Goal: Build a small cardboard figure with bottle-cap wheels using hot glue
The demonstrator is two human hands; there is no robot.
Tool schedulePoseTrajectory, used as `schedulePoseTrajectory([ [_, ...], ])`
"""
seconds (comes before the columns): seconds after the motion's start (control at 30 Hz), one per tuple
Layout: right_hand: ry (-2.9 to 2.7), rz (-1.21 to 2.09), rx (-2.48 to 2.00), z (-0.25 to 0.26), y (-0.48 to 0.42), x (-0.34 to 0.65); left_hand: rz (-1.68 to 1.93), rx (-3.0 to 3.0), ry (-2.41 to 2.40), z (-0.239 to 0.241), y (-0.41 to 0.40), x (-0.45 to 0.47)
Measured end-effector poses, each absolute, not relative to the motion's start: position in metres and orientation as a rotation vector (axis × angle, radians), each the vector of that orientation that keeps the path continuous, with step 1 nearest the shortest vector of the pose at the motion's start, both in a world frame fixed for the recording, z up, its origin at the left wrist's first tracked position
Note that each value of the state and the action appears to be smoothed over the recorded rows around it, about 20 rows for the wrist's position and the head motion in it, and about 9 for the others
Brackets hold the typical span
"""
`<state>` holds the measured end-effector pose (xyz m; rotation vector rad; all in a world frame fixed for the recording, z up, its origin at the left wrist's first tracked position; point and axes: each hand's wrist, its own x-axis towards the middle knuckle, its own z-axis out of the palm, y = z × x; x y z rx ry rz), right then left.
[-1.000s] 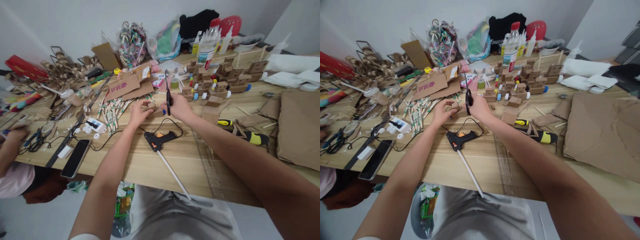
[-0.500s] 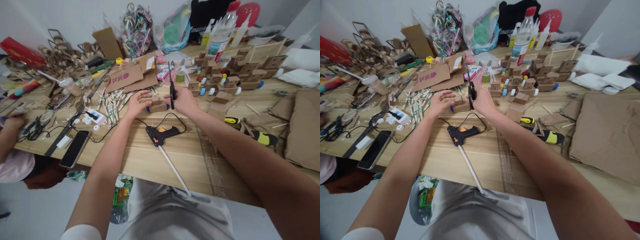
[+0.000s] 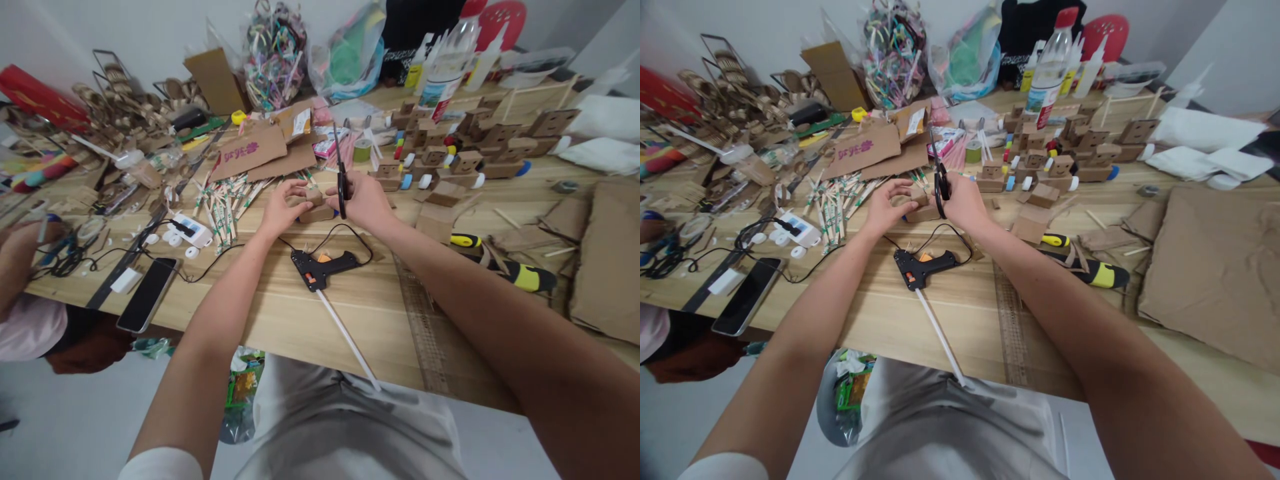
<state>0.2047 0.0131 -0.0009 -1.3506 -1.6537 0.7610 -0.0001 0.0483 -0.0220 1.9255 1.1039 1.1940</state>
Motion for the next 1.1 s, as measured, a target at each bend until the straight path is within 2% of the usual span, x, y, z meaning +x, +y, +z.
schedulePoseTrajectory([
  [0.17,-1.69,0.733,-1.342,-0.001,0.011,0.204,1.216,1.859,1.088,-0.023,0.047,0.001],
  [0.33,-1.552,0.839,-1.269,0.002,0.011,0.204,1.283,1.493,0.909,-0.016,0.042,-0.003],
  [0.5,-1.42,0.939,-1.174,0.004,0.014,0.206,1.189,1.21,0.712,-0.001,0.025,-0.01],
  [0.8,-1.57,0.923,-0.864,0.038,-0.005,0.204,1.031,1.384,0.803,0.004,0.016,-0.014],
  [1.1,-1.665,0.949,-0.812,0.053,-0.026,0.193,0.988,1.41,0.806,0.001,0.012,-0.005],
])
